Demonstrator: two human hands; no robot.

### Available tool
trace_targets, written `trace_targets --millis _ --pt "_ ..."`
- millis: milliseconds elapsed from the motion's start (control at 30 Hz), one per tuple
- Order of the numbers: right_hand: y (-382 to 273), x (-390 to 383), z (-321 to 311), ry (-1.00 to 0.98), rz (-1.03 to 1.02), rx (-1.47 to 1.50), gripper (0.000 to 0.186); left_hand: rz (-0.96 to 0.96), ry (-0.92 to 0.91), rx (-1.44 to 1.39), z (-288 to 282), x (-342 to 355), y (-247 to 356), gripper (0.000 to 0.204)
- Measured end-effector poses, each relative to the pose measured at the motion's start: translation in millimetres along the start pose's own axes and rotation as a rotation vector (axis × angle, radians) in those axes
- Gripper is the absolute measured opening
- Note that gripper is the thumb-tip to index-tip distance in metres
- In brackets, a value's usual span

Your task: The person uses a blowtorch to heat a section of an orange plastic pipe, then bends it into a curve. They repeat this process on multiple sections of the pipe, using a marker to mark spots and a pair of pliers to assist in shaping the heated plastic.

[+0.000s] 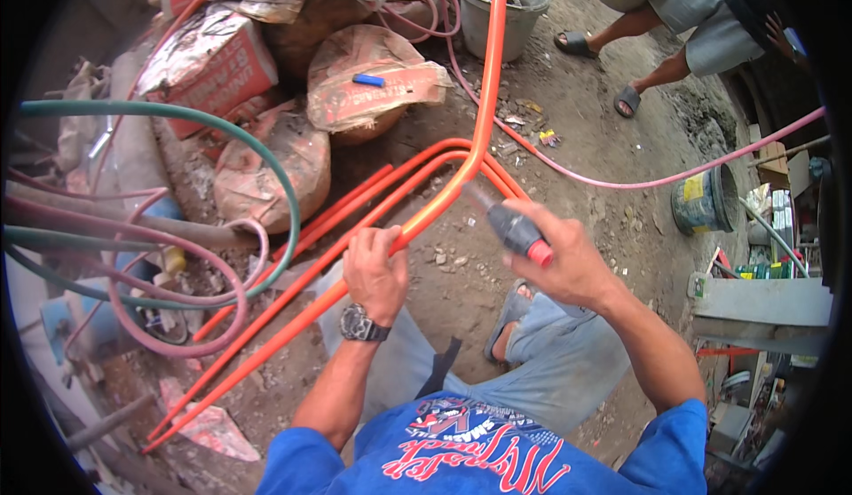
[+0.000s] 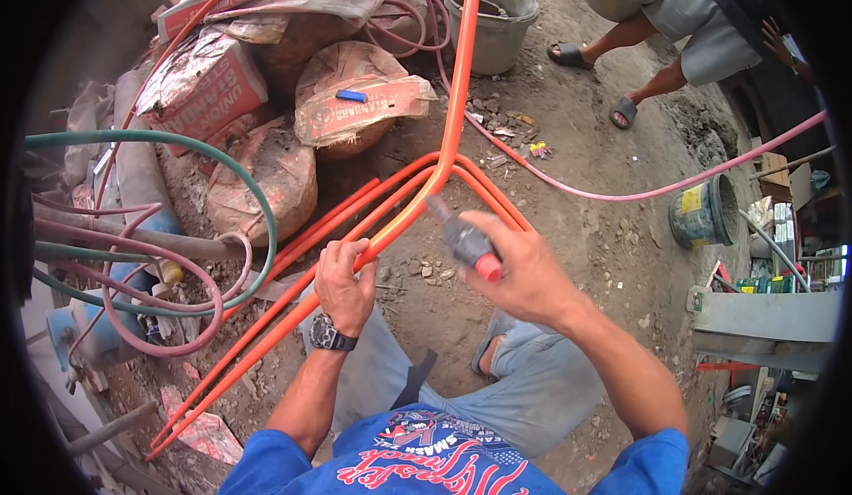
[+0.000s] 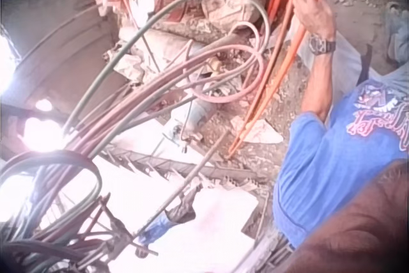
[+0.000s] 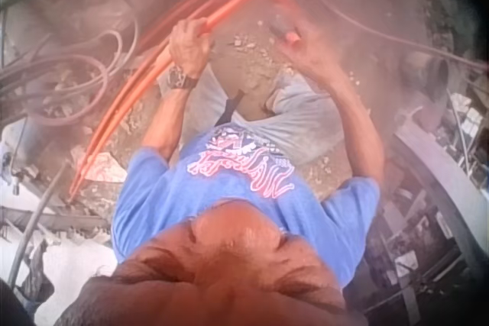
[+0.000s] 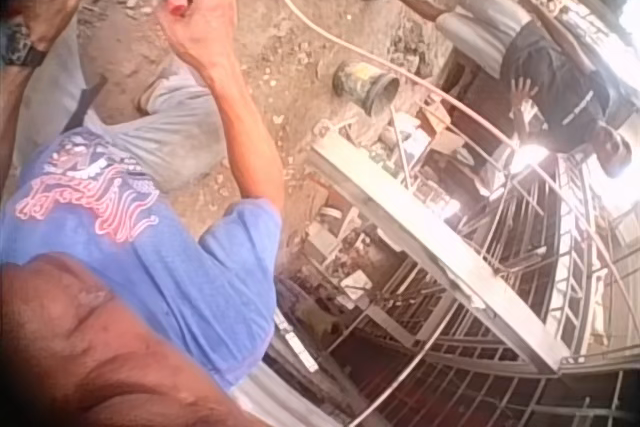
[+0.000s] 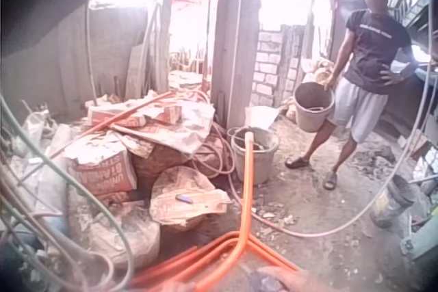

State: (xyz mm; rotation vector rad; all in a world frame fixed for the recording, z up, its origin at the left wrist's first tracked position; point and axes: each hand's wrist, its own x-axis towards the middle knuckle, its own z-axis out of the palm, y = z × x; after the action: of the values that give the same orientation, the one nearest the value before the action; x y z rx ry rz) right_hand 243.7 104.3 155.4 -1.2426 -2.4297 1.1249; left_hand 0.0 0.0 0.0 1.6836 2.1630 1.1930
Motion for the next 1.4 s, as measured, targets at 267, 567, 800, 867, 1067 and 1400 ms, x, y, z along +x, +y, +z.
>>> trace_targets --millis 267,567,800,867,1067,1400 --pt "0.2 -17.9 -2.3 -0.102 -0.029 0.007 0.062 -0.035 -0.02 -0.035 3.3 -7.5 13.5 0.033" --pt "9.8 -5.8 -0.6 0.012 0.018 0.152 0.058 0.002 -0.023 -0.014 -2.7 0.7 2.4 0.032" --pt "12.2 -3.4 -6.1 -0.04 0.11 0.306 0.059 -0.009 -0.061 -0.035 -5.7 3.1 -0.3 0.033" --pt "13.1 -6.1 -4.6 -0.071 0.071 0.295 0.061 -0.038 -0.075 -0.043 -9.1 4.0 -0.6 0.034" --pt "15.0 -10.7 -7.1 -0.008 0.113 0.424 0.057 -0.072 -0.172 -0.135 -17.1 12.9 -0.5 0.031" --pt "19.3 -29.5 36.5 0.173 -0.102 0.274 0.064 -0.029 -0.37 -0.161 -29.7 40.1 -12.9 0.034"
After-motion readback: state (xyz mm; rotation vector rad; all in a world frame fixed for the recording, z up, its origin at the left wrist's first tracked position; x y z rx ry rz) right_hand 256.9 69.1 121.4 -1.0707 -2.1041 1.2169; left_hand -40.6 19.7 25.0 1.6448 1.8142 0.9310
